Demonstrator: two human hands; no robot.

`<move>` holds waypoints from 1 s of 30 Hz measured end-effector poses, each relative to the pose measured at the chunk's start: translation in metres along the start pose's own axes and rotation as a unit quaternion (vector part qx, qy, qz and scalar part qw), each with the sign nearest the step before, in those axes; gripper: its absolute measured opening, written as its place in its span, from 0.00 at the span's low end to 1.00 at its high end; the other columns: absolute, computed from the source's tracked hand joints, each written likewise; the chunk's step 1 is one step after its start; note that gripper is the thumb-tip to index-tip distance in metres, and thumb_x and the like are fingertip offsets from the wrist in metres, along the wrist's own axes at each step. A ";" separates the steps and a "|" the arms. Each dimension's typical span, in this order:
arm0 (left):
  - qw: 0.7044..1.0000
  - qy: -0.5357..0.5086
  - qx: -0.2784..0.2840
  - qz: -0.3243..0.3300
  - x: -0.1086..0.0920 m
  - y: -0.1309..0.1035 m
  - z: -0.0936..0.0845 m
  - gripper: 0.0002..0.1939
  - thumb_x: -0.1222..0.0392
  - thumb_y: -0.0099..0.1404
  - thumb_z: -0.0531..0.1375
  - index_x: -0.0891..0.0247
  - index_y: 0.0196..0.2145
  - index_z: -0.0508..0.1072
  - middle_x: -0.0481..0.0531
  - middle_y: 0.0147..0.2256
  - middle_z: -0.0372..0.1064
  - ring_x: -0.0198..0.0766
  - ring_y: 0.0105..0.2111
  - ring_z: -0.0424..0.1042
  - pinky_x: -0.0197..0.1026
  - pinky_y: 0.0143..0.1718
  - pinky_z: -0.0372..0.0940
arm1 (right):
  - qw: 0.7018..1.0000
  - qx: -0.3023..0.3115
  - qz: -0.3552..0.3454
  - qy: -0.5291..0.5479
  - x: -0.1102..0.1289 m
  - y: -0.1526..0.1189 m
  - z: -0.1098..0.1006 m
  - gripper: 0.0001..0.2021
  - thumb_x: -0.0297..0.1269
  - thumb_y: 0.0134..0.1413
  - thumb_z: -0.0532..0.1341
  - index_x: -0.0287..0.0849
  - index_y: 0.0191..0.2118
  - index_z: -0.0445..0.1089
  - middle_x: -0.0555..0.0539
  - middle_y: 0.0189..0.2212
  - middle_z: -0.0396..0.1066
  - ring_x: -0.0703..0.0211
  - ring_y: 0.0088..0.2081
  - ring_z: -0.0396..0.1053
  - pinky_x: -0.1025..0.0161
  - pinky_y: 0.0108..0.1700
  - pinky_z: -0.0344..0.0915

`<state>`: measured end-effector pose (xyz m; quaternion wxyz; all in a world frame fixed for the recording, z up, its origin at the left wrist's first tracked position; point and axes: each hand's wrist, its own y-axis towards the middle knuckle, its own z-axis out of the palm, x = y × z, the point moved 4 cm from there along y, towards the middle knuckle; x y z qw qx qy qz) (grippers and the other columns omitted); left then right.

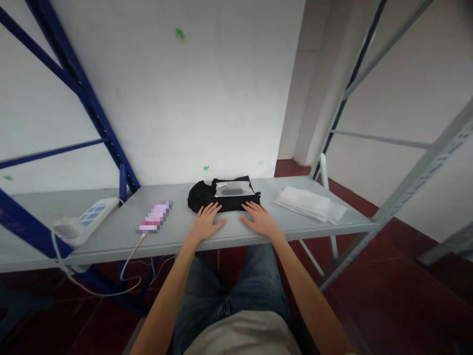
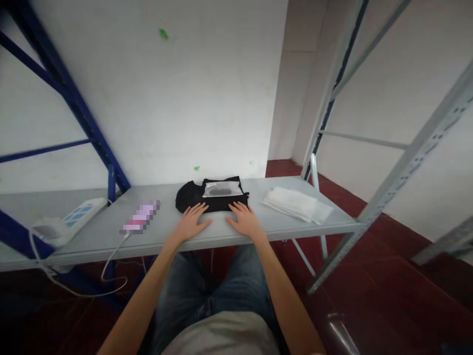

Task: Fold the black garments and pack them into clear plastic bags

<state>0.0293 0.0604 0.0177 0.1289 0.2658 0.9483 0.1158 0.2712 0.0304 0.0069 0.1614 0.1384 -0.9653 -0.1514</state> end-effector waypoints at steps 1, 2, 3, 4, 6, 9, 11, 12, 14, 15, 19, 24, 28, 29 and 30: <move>1.000 0.001 -0.001 0.002 0.000 0.000 0.000 0.34 0.38 0.74 0.52 0.56 0.70 0.61 0.54 0.72 0.55 0.49 0.73 0.51 0.60 0.74 0.43 | 1.000 0.001 0.001 0.000 0.000 0.000 0.000 0.31 0.54 0.71 0.55 0.46 0.72 0.60 0.43 0.72 0.58 0.47 0.74 0.51 0.43 0.73 0.50; 1.000 0.002 -0.003 0.004 0.000 0.000 0.000 0.34 0.38 0.74 0.52 0.55 0.70 0.61 0.54 0.72 0.55 0.49 0.73 0.51 0.60 0.74 0.44 | 1.000 0.000 0.001 0.000 0.000 0.000 0.000 0.31 0.54 0.71 0.55 0.47 0.72 0.60 0.43 0.72 0.58 0.47 0.74 0.51 0.43 0.73 0.50; 1.000 0.003 -0.003 0.006 0.000 0.000 0.000 0.34 0.38 0.74 0.52 0.55 0.70 0.61 0.54 0.72 0.55 0.49 0.73 0.51 0.60 0.74 0.44 | 1.000 -0.001 0.001 0.000 0.000 0.000 0.000 0.31 0.54 0.71 0.55 0.47 0.72 0.60 0.43 0.72 0.57 0.47 0.74 0.51 0.43 0.73 0.50; 1.000 0.003 -0.005 0.007 0.001 0.000 0.000 0.33 0.38 0.74 0.52 0.55 0.70 0.61 0.54 0.72 0.56 0.49 0.73 0.51 0.60 0.74 0.44 | 1.000 -0.002 0.000 0.001 0.001 0.000 0.000 0.31 0.54 0.71 0.55 0.47 0.72 0.60 0.43 0.72 0.57 0.47 0.74 0.51 0.43 0.73 0.50; 1.000 0.003 -0.008 0.008 0.001 0.000 0.001 0.33 0.38 0.74 0.52 0.54 0.70 0.61 0.54 0.72 0.56 0.49 0.73 0.52 0.60 0.74 0.44 | 1.000 -0.002 0.001 0.001 0.001 0.000 0.000 0.31 0.54 0.71 0.55 0.47 0.72 0.60 0.43 0.72 0.58 0.47 0.74 0.51 0.44 0.73 0.49; 1.000 0.003 -0.013 0.004 0.002 0.000 0.002 0.33 0.38 0.74 0.52 0.54 0.70 0.62 0.54 0.72 0.56 0.49 0.73 0.53 0.60 0.74 0.45 | 1.000 0.002 0.004 0.000 0.002 0.000 0.000 0.31 0.54 0.71 0.55 0.46 0.72 0.60 0.43 0.72 0.58 0.46 0.74 0.51 0.43 0.73 0.49; 1.000 0.006 -0.016 -0.002 0.002 0.000 0.002 0.32 0.39 0.74 0.53 0.54 0.70 0.62 0.54 0.71 0.57 0.50 0.72 0.53 0.60 0.73 0.45 | 1.000 0.003 0.005 0.000 0.002 0.000 -0.001 0.31 0.53 0.71 0.55 0.46 0.72 0.60 0.43 0.72 0.58 0.46 0.74 0.51 0.43 0.73 0.49; 1.000 0.008 -0.016 -0.004 0.001 0.000 0.001 0.32 0.39 0.74 0.53 0.54 0.69 0.63 0.53 0.71 0.57 0.50 0.72 0.53 0.60 0.73 0.45 | 1.000 0.003 0.005 0.000 0.002 -0.001 -0.001 0.31 0.53 0.71 0.55 0.46 0.72 0.60 0.43 0.72 0.58 0.46 0.74 0.51 0.44 0.73 0.49; 1.000 0.011 -0.018 -0.008 0.000 0.000 0.000 0.31 0.40 0.74 0.54 0.54 0.69 0.64 0.53 0.71 0.58 0.50 0.72 0.55 0.60 0.73 0.46 | 1.000 0.004 0.005 0.002 0.003 -0.001 -0.002 0.31 0.53 0.71 0.56 0.46 0.72 0.60 0.43 0.72 0.58 0.47 0.74 0.51 0.44 0.73 0.49; 1.000 0.013 -0.020 -0.010 0.000 0.000 0.000 0.30 0.40 0.74 0.54 0.54 0.68 0.64 0.53 0.70 0.59 0.50 0.71 0.56 0.60 0.72 0.47 | 1.000 0.002 0.004 0.003 0.003 -0.001 -0.002 0.31 0.52 0.71 0.56 0.46 0.72 0.60 0.43 0.72 0.58 0.47 0.74 0.51 0.45 0.73 0.48; 0.999 0.024 -0.049 -0.007 -0.004 -0.002 -0.006 0.28 0.42 0.73 0.55 0.54 0.65 0.67 0.55 0.68 0.64 0.51 0.67 0.62 0.59 0.68 0.53 | 1.000 -0.001 0.011 0.007 0.007 -0.003 -0.005 0.29 0.51 0.71 0.56 0.47 0.71 0.61 0.43 0.71 0.60 0.48 0.73 0.53 0.44 0.73 0.49; 0.996 0.038 -0.075 0.010 -0.009 -0.010 -0.012 0.26 0.42 0.73 0.57 0.54 0.63 0.70 0.57 0.63 0.70 0.54 0.62 0.67 0.60 0.63 0.57 | 0.999 0.026 0.036 -0.014 0.019 -0.011 -0.015 0.26 0.46 0.71 0.57 0.47 0.70 0.63 0.40 0.70 0.61 0.44 0.72 0.54 0.37 0.71 0.48; 0.995 0.031 -0.093 0.033 -0.014 -0.021 -0.015 0.28 0.42 0.72 0.58 0.56 0.64 0.69 0.59 0.61 0.70 0.55 0.60 0.67 0.60 0.64 0.56 | 0.997 0.061 0.029 -0.040 0.032 -0.022 -0.030 0.26 0.46 0.69 0.59 0.44 0.67 0.66 0.36 0.65 0.67 0.37 0.67 0.62 0.32 0.69 0.50; 0.994 0.027 -0.095 0.039 -0.015 -0.024 -0.015 0.28 0.42 0.72 0.58 0.56 0.64 0.69 0.59 0.61 0.71 0.55 0.60 0.68 0.60 0.64 0.56 | 0.997 0.055 0.025 -0.044 0.036 -0.023 -0.034 0.25 0.46 0.68 0.59 0.44 0.67 0.67 0.35 0.64 0.69 0.37 0.65 0.64 0.33 0.69 0.51; 0.994 0.023 -0.096 0.043 -0.016 -0.025 -0.016 0.28 0.43 0.72 0.58 0.56 0.64 0.69 0.59 0.60 0.71 0.54 0.60 0.68 0.60 0.64 0.57 | 0.998 0.041 0.016 -0.049 0.040 -0.022 -0.038 0.25 0.45 0.69 0.59 0.44 0.67 0.67 0.35 0.64 0.69 0.38 0.64 0.65 0.35 0.69 0.51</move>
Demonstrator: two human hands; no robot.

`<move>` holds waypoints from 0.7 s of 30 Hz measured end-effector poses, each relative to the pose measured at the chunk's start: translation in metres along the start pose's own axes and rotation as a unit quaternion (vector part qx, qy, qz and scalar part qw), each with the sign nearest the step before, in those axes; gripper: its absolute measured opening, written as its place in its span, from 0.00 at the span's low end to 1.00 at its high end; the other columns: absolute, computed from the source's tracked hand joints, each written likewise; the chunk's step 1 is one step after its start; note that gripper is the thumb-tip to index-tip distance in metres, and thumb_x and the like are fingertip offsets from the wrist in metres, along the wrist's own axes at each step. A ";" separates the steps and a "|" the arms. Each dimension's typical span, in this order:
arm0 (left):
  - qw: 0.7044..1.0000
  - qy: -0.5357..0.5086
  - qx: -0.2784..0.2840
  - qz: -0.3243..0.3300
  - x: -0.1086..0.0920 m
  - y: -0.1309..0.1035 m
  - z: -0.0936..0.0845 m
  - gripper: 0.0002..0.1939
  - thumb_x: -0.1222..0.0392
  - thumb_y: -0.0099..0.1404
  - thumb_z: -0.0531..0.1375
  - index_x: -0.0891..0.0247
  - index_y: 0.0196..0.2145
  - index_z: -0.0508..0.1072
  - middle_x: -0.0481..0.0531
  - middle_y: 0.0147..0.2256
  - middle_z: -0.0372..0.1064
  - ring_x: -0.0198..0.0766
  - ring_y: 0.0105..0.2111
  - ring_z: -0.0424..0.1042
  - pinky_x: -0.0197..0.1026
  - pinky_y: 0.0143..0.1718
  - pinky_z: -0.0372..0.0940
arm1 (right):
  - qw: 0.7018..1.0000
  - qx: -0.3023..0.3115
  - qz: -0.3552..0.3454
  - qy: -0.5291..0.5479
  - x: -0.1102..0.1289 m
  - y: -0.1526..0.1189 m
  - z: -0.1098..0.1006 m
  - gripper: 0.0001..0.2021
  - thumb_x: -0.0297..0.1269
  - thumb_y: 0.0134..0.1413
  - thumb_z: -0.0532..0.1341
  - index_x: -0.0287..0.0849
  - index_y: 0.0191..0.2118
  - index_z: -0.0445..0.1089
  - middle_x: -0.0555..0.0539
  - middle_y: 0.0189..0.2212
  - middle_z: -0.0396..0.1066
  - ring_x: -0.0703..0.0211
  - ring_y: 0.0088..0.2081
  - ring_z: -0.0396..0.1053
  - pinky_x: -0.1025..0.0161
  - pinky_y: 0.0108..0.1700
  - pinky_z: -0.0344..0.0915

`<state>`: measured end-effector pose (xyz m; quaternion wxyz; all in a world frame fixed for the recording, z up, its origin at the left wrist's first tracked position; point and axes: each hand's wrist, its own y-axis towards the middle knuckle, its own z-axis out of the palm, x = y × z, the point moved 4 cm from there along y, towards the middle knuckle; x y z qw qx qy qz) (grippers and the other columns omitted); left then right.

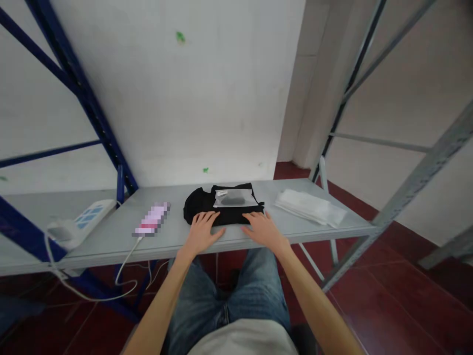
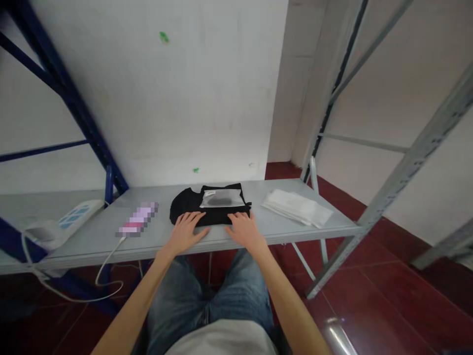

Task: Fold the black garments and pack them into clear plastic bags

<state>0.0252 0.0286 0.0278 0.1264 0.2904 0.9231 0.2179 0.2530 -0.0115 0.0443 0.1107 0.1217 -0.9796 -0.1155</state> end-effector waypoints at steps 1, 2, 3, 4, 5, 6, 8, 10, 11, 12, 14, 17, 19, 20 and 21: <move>1.000 -0.004 -0.001 0.003 0.000 -0.001 -0.001 0.28 0.43 0.71 0.59 0.57 0.64 0.70 0.59 0.60 0.71 0.54 0.59 0.68 0.60 0.64 0.58 | 1.000 -0.021 -0.012 -0.004 0.004 0.003 -0.003 0.26 0.43 0.69 0.58 0.43 0.68 0.65 0.35 0.65 0.68 0.39 0.65 0.65 0.37 0.70 0.52; 1.000 -0.007 -0.001 0.006 -0.001 -0.002 -0.001 0.28 0.43 0.71 0.59 0.57 0.63 0.70 0.59 0.59 0.71 0.54 0.59 0.68 0.60 0.64 0.58 | 0.999 -0.043 -0.027 -0.009 0.007 0.009 -0.005 0.27 0.41 0.69 0.58 0.42 0.70 0.63 0.35 0.67 0.65 0.40 0.66 0.62 0.39 0.70 0.52; 1.000 -0.009 -0.001 0.008 -0.001 -0.002 -0.001 0.27 0.43 0.71 0.59 0.58 0.63 0.71 0.59 0.59 0.72 0.54 0.59 0.68 0.61 0.65 0.58 | 0.997 -0.062 -0.045 -0.014 0.011 0.016 -0.005 0.29 0.39 0.68 0.57 0.41 0.71 0.60 0.35 0.69 0.61 0.40 0.69 0.59 0.40 0.71 0.52; 1.000 -0.010 -0.002 0.012 0.000 -0.002 -0.001 0.27 0.43 0.71 0.59 0.58 0.62 0.72 0.59 0.58 0.72 0.54 0.59 0.69 0.61 0.66 0.57 | 0.995 -0.076 -0.063 -0.021 0.013 0.026 -0.003 0.30 0.36 0.68 0.56 0.39 0.73 0.57 0.36 0.72 0.57 0.41 0.71 0.55 0.42 0.71 0.52; 1.000 -0.011 -0.005 0.016 0.000 -0.002 -0.001 0.27 0.43 0.71 0.59 0.58 0.62 0.72 0.59 0.58 0.72 0.54 0.59 0.69 0.62 0.68 0.54 | 0.993 -0.081 -0.078 -0.028 0.015 0.037 0.000 0.32 0.34 0.67 0.56 0.38 0.74 0.54 0.36 0.73 0.54 0.42 0.72 0.52 0.43 0.72 0.51; 1.000 -0.012 -0.007 0.020 0.001 -0.002 -0.001 0.27 0.43 0.71 0.59 0.58 0.62 0.72 0.59 0.59 0.71 0.54 0.60 0.68 0.64 0.70 0.51 | 0.992 -0.081 -0.087 -0.038 0.015 0.049 0.004 0.33 0.31 0.65 0.56 0.38 0.74 0.53 0.36 0.74 0.52 0.43 0.73 0.50 0.44 0.72 0.50; 1.000 -0.014 -0.009 0.026 0.002 -0.002 0.001 0.27 0.42 0.72 0.58 0.57 0.62 0.72 0.59 0.64 0.67 0.55 0.65 0.63 0.66 0.72 0.47 | 0.991 -0.070 -0.097 -0.060 0.013 0.071 0.012 0.35 0.28 0.63 0.57 0.37 0.74 0.53 0.35 0.74 0.52 0.42 0.73 0.49 0.44 0.72 0.51; 1.000 -0.019 0.001 0.021 0.004 -0.002 0.005 0.28 0.40 0.72 0.57 0.56 0.62 0.71 0.59 0.69 0.61 0.56 0.70 0.57 0.67 0.72 0.47 | 0.990 -0.060 -0.100 -0.080 0.008 0.088 0.017 0.35 0.26 0.61 0.57 0.37 0.74 0.54 0.34 0.72 0.54 0.42 0.72 0.52 0.44 0.71 0.52; 1.000 -0.021 0.008 0.016 0.005 -0.002 0.007 0.29 0.40 0.72 0.56 0.57 0.63 0.70 0.59 0.70 0.59 0.56 0.71 0.54 0.67 0.72 0.47 | 0.989 -0.057 -0.101 -0.088 0.006 0.094 0.018 0.35 0.26 0.61 0.57 0.37 0.73 0.55 0.34 0.71 0.57 0.42 0.71 0.54 0.45 0.70 0.53; 1.000 -0.022 0.014 0.013 0.006 -0.002 0.009 0.29 0.39 0.72 0.56 0.57 0.64 0.69 0.59 0.70 0.58 0.56 0.72 0.53 0.67 0.72 0.48 | 0.989 -0.056 -0.100 -0.096 0.004 0.099 0.019 0.34 0.25 0.60 0.57 0.38 0.73 0.56 0.35 0.70 0.60 0.43 0.70 0.56 0.46 0.70 0.55; 0.999 -0.021 0.022 0.010 0.006 -0.002 0.011 0.30 0.39 0.72 0.56 0.57 0.65 0.68 0.58 0.70 0.59 0.54 0.72 0.54 0.66 0.72 0.48 | 0.987 -0.054 -0.097 -0.113 0.003 0.105 0.020 0.33 0.23 0.61 0.56 0.39 0.71 0.58 0.35 0.67 0.64 0.44 0.66 0.61 0.48 0.67 0.58; 1.000 -0.018 0.022 0.003 0.006 -0.002 0.012 0.29 0.40 0.72 0.56 0.57 0.64 0.68 0.57 0.70 0.60 0.54 0.72 0.54 0.65 0.72 0.48 | 0.985 -0.050 -0.090 -0.137 0.000 0.111 0.018 0.30 0.23 0.63 0.54 0.40 0.70 0.60 0.35 0.62 0.69 0.44 0.61 0.67 0.50 0.61 0.64; 1.000 -0.016 0.020 -0.005 0.006 -0.002 0.011 0.30 0.40 0.72 0.56 0.57 0.64 0.68 0.58 0.70 0.60 0.54 0.71 0.56 0.64 0.72 0.49 | 0.984 -0.061 -0.086 -0.145 -0.006 0.114 0.012 0.28 0.23 0.65 0.52 0.41 0.69 0.62 0.36 0.60 0.71 0.45 0.59 0.68 0.52 0.59 0.65; 1.000 -0.015 0.018 -0.007 0.005 -0.002 0.011 0.30 0.40 0.72 0.57 0.56 0.64 0.68 0.58 0.69 0.61 0.54 0.71 0.56 0.64 0.72 0.49 | 0.983 -0.073 -0.083 -0.147 -0.011 0.116 0.006 0.27 0.23 0.66 0.51 0.41 0.68 0.63 0.36 0.60 0.72 0.45 0.59 0.69 0.52 0.59 0.65; 1.000 -0.015 0.016 -0.008 0.005 -0.002 0.011 0.30 0.40 0.71 0.57 0.56 0.65 0.67 0.58 0.69 0.61 0.54 0.71 0.56 0.65 0.72 0.49 | 0.982 -0.088 -0.079 -0.147 -0.018 0.118 0.000 0.26 0.23 0.66 0.51 0.41 0.67 0.64 0.36 0.60 0.72 0.46 0.58 0.69 0.52 0.60 0.64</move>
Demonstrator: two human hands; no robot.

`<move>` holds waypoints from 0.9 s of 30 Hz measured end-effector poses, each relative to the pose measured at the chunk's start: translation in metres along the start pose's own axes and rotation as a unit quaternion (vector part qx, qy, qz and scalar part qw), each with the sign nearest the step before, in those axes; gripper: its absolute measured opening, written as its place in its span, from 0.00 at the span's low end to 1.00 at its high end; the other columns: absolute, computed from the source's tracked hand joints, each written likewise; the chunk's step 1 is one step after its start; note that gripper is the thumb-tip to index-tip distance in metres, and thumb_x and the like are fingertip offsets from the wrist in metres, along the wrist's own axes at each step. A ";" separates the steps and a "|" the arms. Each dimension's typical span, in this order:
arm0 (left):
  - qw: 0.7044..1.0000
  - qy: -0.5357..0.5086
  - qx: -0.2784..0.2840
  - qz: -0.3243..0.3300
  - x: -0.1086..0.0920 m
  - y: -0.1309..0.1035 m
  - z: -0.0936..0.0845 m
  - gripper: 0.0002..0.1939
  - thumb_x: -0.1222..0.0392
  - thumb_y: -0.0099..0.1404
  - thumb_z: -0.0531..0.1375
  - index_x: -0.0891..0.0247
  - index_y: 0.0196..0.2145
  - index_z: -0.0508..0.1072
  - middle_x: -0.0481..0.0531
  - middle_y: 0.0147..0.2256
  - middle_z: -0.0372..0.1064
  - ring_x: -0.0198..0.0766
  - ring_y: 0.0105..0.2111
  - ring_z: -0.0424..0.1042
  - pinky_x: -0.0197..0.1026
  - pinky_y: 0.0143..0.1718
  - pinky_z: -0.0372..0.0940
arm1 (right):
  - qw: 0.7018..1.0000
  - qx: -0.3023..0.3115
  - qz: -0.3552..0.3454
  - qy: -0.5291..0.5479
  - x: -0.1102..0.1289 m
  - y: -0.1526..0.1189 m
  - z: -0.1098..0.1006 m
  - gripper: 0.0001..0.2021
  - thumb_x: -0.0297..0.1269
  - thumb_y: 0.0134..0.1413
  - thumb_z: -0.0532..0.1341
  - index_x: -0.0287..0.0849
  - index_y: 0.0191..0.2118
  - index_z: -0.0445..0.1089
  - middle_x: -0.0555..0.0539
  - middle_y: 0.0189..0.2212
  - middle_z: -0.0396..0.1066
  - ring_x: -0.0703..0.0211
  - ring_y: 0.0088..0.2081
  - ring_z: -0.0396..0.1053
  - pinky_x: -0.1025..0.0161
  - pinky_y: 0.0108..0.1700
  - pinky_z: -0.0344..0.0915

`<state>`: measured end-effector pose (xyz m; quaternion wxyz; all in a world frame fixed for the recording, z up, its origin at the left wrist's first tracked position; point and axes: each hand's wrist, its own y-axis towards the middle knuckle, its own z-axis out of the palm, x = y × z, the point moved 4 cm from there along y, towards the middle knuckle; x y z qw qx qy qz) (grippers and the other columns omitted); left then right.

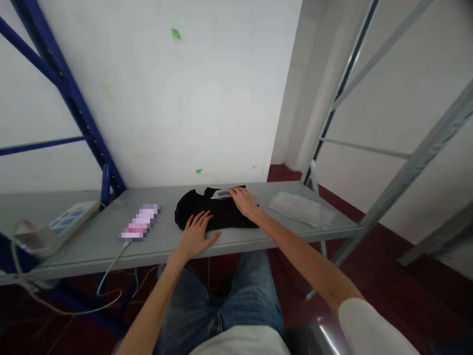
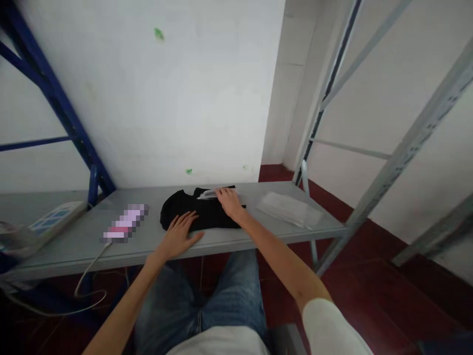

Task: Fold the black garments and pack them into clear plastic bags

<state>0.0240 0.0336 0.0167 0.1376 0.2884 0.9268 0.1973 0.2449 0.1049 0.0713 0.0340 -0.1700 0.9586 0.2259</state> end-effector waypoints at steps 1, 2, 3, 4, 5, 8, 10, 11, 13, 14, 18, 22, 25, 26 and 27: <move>1.000 0.000 -0.001 0.000 0.000 0.000 0.000 0.30 0.41 0.71 0.57 0.56 0.65 0.67 0.58 0.69 0.61 0.54 0.71 0.57 0.65 0.72 0.49 | 1.000 -0.016 0.008 -0.002 -0.011 0.002 -0.005 0.26 0.23 0.66 0.50 0.41 0.67 0.64 0.36 0.59 0.72 0.46 0.58 0.69 0.52 0.60 0.64; 1.000 -0.001 -0.002 -0.001 0.000 0.000 0.000 0.29 0.41 0.71 0.57 0.56 0.64 0.67 0.58 0.69 0.62 0.54 0.71 0.57 0.64 0.72 0.48 | 0.999 -0.032 0.017 -0.003 -0.025 0.004 -0.009 0.26 0.22 0.66 0.50 0.41 0.67 0.65 0.37 0.60 0.72 0.46 0.58 0.69 0.52 0.61 0.63; 1.000 -0.002 -0.002 -0.002 0.000 0.000 0.000 0.29 0.41 0.71 0.57 0.56 0.64 0.68 0.58 0.69 0.62 0.54 0.70 0.57 0.64 0.72 0.48 | 0.998 -0.051 0.029 -0.004 -0.040 0.005 -0.014 0.27 0.22 0.66 0.50 0.40 0.67 0.65 0.37 0.60 0.72 0.46 0.58 0.68 0.53 0.62 0.62; 1.000 -0.002 -0.002 -0.003 0.000 0.000 0.000 0.28 0.41 0.71 0.57 0.56 0.63 0.68 0.59 0.68 0.63 0.53 0.70 0.58 0.65 0.72 0.48 | 0.996 -0.072 0.043 -0.003 -0.056 0.006 -0.018 0.27 0.22 0.65 0.50 0.40 0.67 0.66 0.37 0.61 0.72 0.47 0.59 0.68 0.53 0.63 0.61; 1.000 -0.002 -0.001 -0.004 0.000 0.000 0.000 0.28 0.41 0.71 0.57 0.57 0.62 0.69 0.59 0.68 0.63 0.54 0.70 0.58 0.65 0.72 0.48 | 0.994 -0.092 0.057 -0.001 -0.073 0.007 -0.021 0.27 0.22 0.66 0.50 0.39 0.67 0.66 0.37 0.62 0.71 0.47 0.60 0.67 0.52 0.65 0.59; 1.000 0.001 -0.006 -0.010 -0.001 0.001 -0.002 0.26 0.42 0.71 0.58 0.57 0.60 0.70 0.60 0.67 0.65 0.55 0.68 0.61 0.66 0.71 0.49 | 0.983 -0.135 0.122 0.007 -0.120 0.004 -0.019 0.27 0.22 0.65 0.49 0.38 0.66 0.68 0.37 0.64 0.69 0.47 0.64 0.64 0.50 0.69 0.53; 1.000 0.003 -0.009 -0.013 -0.003 0.000 -0.004 0.25 0.42 0.70 0.59 0.56 0.59 0.71 0.60 0.66 0.66 0.56 0.67 0.62 0.67 0.70 0.51 | 0.978 -0.119 0.167 0.027 -0.144 -0.002 -0.006 0.27 0.21 0.63 0.49 0.36 0.65 0.68 0.36 0.64 0.69 0.47 0.65 0.63 0.48 0.70 0.52; 1.000 0.004 -0.009 -0.014 -0.005 -0.001 -0.006 0.24 0.43 0.70 0.59 0.56 0.58 0.71 0.60 0.65 0.66 0.56 0.67 0.63 0.68 0.70 0.51 | 0.978 -0.095 0.182 0.041 -0.152 -0.005 0.003 0.28 0.21 0.62 0.50 0.36 0.65 0.68 0.36 0.64 0.69 0.47 0.65 0.64 0.47 0.69 0.53; 1.000 0.006 -0.008 -0.011 -0.009 -0.004 -0.010 0.24 0.43 0.69 0.60 0.55 0.57 0.72 0.60 0.64 0.68 0.57 0.66 0.64 0.69 0.70 0.50 | 0.979 -0.038 0.186 0.067 -0.162 -0.011 0.024 0.28 0.20 0.58 0.53 0.35 0.63 0.70 0.35 0.61 0.72 0.46 0.63 0.67 0.48 0.68 0.57; 1.000 0.008 -0.004 -0.005 -0.010 -0.006 -0.012 0.24 0.42 0.69 0.60 0.55 0.57 0.72 0.61 0.63 0.68 0.58 0.65 0.64 0.70 0.70 0.49 | 0.981 -0.013 0.179 0.077 -0.164 -0.014 0.034 0.27 0.20 0.56 0.54 0.35 0.62 0.71 0.35 0.60 0.73 0.46 0.61 0.69 0.48 0.66 0.60; 1.000 0.015 0.015 0.017 -0.008 0.001 -0.027 0.25 0.37 0.71 0.56 0.56 0.55 0.74 0.60 0.60 0.71 0.56 0.63 0.66 0.68 0.73 0.41 | 0.982 0.036 0.153 0.101 -0.172 -0.016 0.054 0.27 0.22 0.54 0.59 0.33 0.61 0.72 0.35 0.59 0.74 0.45 0.58 0.72 0.50 0.63 0.64; 0.999 0.028 -0.025 -0.016 0.026 0.044 -0.041 0.21 0.43 0.74 0.52 0.56 0.54 0.73 0.58 0.56 0.73 0.53 0.60 0.68 0.61 0.71 0.48 | 0.983 0.048 0.155 0.087 -0.172 -0.009 0.049 0.25 0.23 0.55 0.59 0.36 0.59 0.73 0.34 0.59 0.74 0.41 0.61 0.70 0.41 0.67 0.57; 0.997 0.036 -0.036 -0.057 0.062 0.093 -0.036 0.20 0.49 0.74 0.52 0.62 0.55 0.73 0.62 0.54 0.74 0.55 0.58 0.69 0.58 0.63 0.61 | 0.988 0.037 0.131 0.074 -0.147 0.001 0.042 0.24 0.23 0.59 0.56 0.36 0.61 0.72 0.35 0.61 0.71 0.43 0.64 0.66 0.44 0.70 0.52; 0.997 0.029 -0.025 -0.074 0.073 0.109 -0.031 0.21 0.50 0.73 0.52 0.63 0.55 0.73 0.62 0.52 0.75 0.54 0.56 0.71 0.55 0.61 0.63 | 0.990 0.034 0.115 0.073 -0.135 0.005 0.040 0.24 0.24 0.61 0.56 0.36 0.62 0.71 0.36 0.62 0.71 0.45 0.64 0.65 0.47 0.70 0.54; 0.995 0.023 -0.006 -0.094 0.082 0.122 -0.024 0.21 0.51 0.72 0.53 0.64 0.56 0.73 0.62 0.50 0.76 0.53 0.54 0.72 0.54 0.58 0.65 | 0.992 0.033 0.100 0.072 -0.123 0.009 0.039 0.24 0.25 0.62 0.56 0.38 0.62 0.71 0.38 0.62 0.71 0.46 0.64 0.65 0.51 0.69 0.55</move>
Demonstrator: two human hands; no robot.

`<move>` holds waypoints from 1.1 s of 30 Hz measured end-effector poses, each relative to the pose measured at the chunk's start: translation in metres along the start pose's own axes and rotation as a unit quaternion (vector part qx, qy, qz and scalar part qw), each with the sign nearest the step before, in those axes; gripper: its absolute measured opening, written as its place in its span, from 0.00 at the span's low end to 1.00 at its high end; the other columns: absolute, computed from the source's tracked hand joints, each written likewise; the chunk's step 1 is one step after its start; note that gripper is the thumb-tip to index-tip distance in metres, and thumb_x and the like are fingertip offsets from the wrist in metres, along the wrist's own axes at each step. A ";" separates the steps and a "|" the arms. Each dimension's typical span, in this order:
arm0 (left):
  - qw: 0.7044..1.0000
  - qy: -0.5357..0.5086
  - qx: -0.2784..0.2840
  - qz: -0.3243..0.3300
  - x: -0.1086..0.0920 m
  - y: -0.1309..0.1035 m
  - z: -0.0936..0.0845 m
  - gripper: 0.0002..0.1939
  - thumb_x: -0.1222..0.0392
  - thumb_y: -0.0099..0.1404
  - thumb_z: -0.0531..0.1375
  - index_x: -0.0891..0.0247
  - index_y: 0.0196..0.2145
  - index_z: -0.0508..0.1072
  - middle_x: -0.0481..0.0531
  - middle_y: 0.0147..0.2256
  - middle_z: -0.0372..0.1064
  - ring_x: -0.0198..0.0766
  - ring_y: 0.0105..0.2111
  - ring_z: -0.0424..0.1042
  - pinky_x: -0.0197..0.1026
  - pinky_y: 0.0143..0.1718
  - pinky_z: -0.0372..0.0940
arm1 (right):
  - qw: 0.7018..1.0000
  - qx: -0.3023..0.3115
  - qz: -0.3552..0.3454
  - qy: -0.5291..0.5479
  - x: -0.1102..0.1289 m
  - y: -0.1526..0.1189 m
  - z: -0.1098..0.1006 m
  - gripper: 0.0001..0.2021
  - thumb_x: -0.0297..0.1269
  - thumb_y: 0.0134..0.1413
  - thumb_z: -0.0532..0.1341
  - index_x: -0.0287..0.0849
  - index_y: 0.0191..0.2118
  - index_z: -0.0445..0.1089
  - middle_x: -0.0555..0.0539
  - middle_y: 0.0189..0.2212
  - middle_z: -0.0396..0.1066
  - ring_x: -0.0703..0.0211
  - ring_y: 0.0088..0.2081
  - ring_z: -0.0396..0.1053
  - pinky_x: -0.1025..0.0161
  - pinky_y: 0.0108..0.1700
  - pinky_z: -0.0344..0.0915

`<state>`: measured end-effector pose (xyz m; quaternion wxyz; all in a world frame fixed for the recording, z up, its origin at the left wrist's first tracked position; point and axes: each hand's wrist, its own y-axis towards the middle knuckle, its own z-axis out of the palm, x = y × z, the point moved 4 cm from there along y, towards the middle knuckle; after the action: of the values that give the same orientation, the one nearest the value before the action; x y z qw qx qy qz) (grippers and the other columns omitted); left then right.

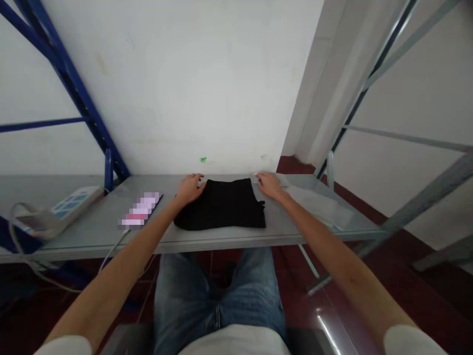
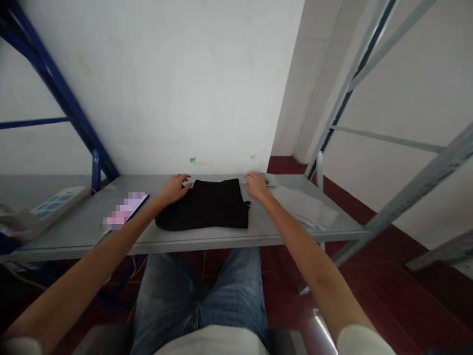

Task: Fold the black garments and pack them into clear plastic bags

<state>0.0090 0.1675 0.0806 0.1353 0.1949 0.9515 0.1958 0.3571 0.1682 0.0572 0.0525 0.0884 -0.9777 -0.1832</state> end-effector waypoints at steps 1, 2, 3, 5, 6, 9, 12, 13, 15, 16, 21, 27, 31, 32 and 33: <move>1.000 0.000 0.015 -0.017 0.004 0.012 0.008 0.21 0.52 0.72 0.54 0.64 0.56 0.73 0.62 0.48 0.77 0.52 0.52 0.73 0.53 0.57 0.65 | 1.000 0.001 -0.013 -0.001 0.012 0.001 0.001 0.23 0.26 0.64 0.55 0.39 0.63 0.71 0.38 0.61 0.71 0.47 0.63 0.65 0.53 0.67 0.57; 1.000 0.002 0.026 -0.015 0.004 0.022 0.015 0.21 0.51 0.71 0.55 0.63 0.55 0.74 0.61 0.48 0.77 0.53 0.52 0.73 0.54 0.57 0.65 | 1.000 0.002 -0.021 -0.004 0.022 0.003 0.003 0.22 0.27 0.64 0.55 0.39 0.62 0.71 0.38 0.60 0.72 0.47 0.62 0.66 0.53 0.66 0.59; 0.999 0.004 0.034 -0.011 0.004 0.029 0.021 0.19 0.51 0.70 0.57 0.63 0.53 0.75 0.62 0.48 0.77 0.55 0.53 0.72 0.56 0.58 0.64 | 1.000 0.003 -0.024 -0.006 0.030 0.004 0.005 0.21 0.27 0.65 0.55 0.39 0.61 0.72 0.37 0.59 0.73 0.46 0.61 0.67 0.53 0.64 0.61; 0.999 0.006 0.035 0.001 -0.001 0.037 0.032 0.16 0.52 0.67 0.59 0.61 0.48 0.77 0.62 0.48 0.76 0.57 0.54 0.71 0.58 0.59 0.62 | 1.000 0.004 -0.021 -0.011 0.040 0.006 0.006 0.19 0.28 0.65 0.55 0.39 0.58 0.74 0.36 0.55 0.74 0.44 0.59 0.68 0.53 0.61 0.64; 1.000 0.005 0.030 0.005 -0.003 0.039 0.035 0.13 0.54 0.65 0.60 0.60 0.45 0.78 0.62 0.48 0.76 0.57 0.55 0.71 0.59 0.60 0.61 | 1.000 0.004 -0.018 -0.013 0.042 0.007 0.006 0.17 0.28 0.65 0.56 0.39 0.56 0.74 0.36 0.54 0.75 0.43 0.58 0.69 0.52 0.60 0.65; 1.000 -0.002 0.005 0.003 -0.007 0.040 0.039 0.09 0.60 0.63 0.60 0.59 0.41 0.76 0.62 0.50 0.75 0.58 0.57 0.69 0.62 0.63 0.57 | 1.000 -0.003 -0.012 -0.012 0.044 0.007 0.002 0.14 0.31 0.65 0.59 0.40 0.53 0.74 0.37 0.52 0.75 0.43 0.56 0.69 0.53 0.57 0.66; 1.000 -0.016 -0.021 -0.006 -0.006 0.039 0.034 0.09 0.62 0.66 0.56 0.58 0.43 0.73 0.61 0.49 0.76 0.55 0.57 0.70 0.63 0.65 0.55 | 0.999 -0.028 -0.005 0.021 0.044 0.003 -0.009 0.12 0.31 0.64 0.59 0.42 0.51 0.73 0.39 0.52 0.74 0.46 0.55 0.70 0.55 0.55 0.67; 0.999 -0.039 -0.030 -0.012 -0.005 0.038 0.030 0.10 0.61 0.67 0.55 0.58 0.45 0.71 0.60 0.48 0.76 0.53 0.55 0.72 0.62 0.64 0.57 | 0.998 -0.035 -0.006 0.045 0.044 0.000 -0.014 0.11 0.31 0.64 0.59 0.42 0.50 0.72 0.40 0.50 0.75 0.47 0.54 0.70 0.55 0.54 0.67; 0.991 -0.126 -0.045 -0.022 -0.003 0.031 0.021 0.12 0.61 0.68 0.52 0.58 0.48 0.67 0.58 0.44 0.78 0.49 0.49 0.76 0.56 0.59 0.64 | 0.994 -0.042 -0.010 0.104 0.043 -0.012 -0.023 0.11 0.31 0.62 0.59 0.44 0.49 0.71 0.43 0.48 0.77 0.50 0.51 0.72 0.57 0.53 0.67; 0.982 -0.178 -0.050 -0.023 -0.003 0.025 0.014 0.13 0.61 0.68 0.52 0.59 0.49 0.66 0.56 0.42 0.78 0.46 0.46 0.78 0.53 0.54 0.68 | 0.990 -0.040 -0.015 0.131 0.043 -0.019 -0.028 0.11 0.30 0.61 0.60 0.44 0.49 0.71 0.45 0.47 0.78 0.51 0.50 0.73 0.57 0.53 0.67; 0.960 -0.274 -0.024 0.050 -0.019 -0.029 -0.025 0.19 0.61 0.60 0.55 0.58 0.50 0.63 0.53 0.43 0.79 0.45 0.47 0.78 0.50 0.54 0.69 | 0.976 0.031 -0.090 0.194 0.047 -0.066 -0.048 0.15 0.24 0.53 0.59 0.43 0.46 0.73 0.46 0.45 0.79 0.52 0.48 0.75 0.58 0.54 0.67; 0.980 -0.161 0.013 0.120 -0.016 -0.074 -0.044 0.19 0.65 0.58 0.52 0.56 0.48 0.68 0.52 0.48 0.76 0.44 0.52 0.75 0.47 0.59 0.67 | 0.976 0.087 -0.159 0.123 0.069 -0.094 -0.061 0.24 0.20 0.50 0.56 0.44 0.52 0.75 0.44 0.53 0.76 0.50 0.55 0.72 0.55 0.60 0.65; 0.995 -0.046 -0.078 -0.030 0.025 -0.059 -0.040 0.16 0.56 0.66 0.54 0.61 0.49 0.70 0.61 0.48 0.75 0.54 0.52 0.74 0.55 0.57 0.67 | 0.974 0.067 -0.179 0.122 0.096 -0.092 -0.058 0.25 0.22 0.56 0.55 0.43 0.58 0.73 0.42 0.59 0.73 0.50 0.60 0.69 0.52 0.65 0.63; 0.995 -0.021 -0.074 -0.069 0.035 -0.053 -0.036 0.16 0.52 0.66 0.55 0.62 0.47 0.72 0.63 0.46 0.76 0.56 0.51 0.74 0.57 0.55 0.68 | 0.971 0.070 -0.189 0.126 0.103 -0.092 -0.056 0.25 0.23 0.58 0.55 0.43 0.59 0.72 0.42 0.60 0.72 0.50 0.61 0.69 0.52 0.65 0.63; 0.994 -0.008 -0.059 -0.091 0.043 -0.048 -0.032 0.15 0.50 0.65 0.57 0.61 0.44 0.73 0.63 0.45 0.77 0.57 0.49 0.74 0.57 0.53 0.69 | 0.969 0.072 -0.198 0.130 0.111 -0.093 -0.055 0.25 0.23 0.59 0.55 0.42 0.60 0.71 0.41 0.60 0.72 0.50 0.62 0.68 0.51 0.66 0.63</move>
<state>-0.0548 0.1345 0.0809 0.1711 0.1007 0.9511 0.2367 0.2705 0.0427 0.0816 0.1358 0.3064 -0.9362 -0.1063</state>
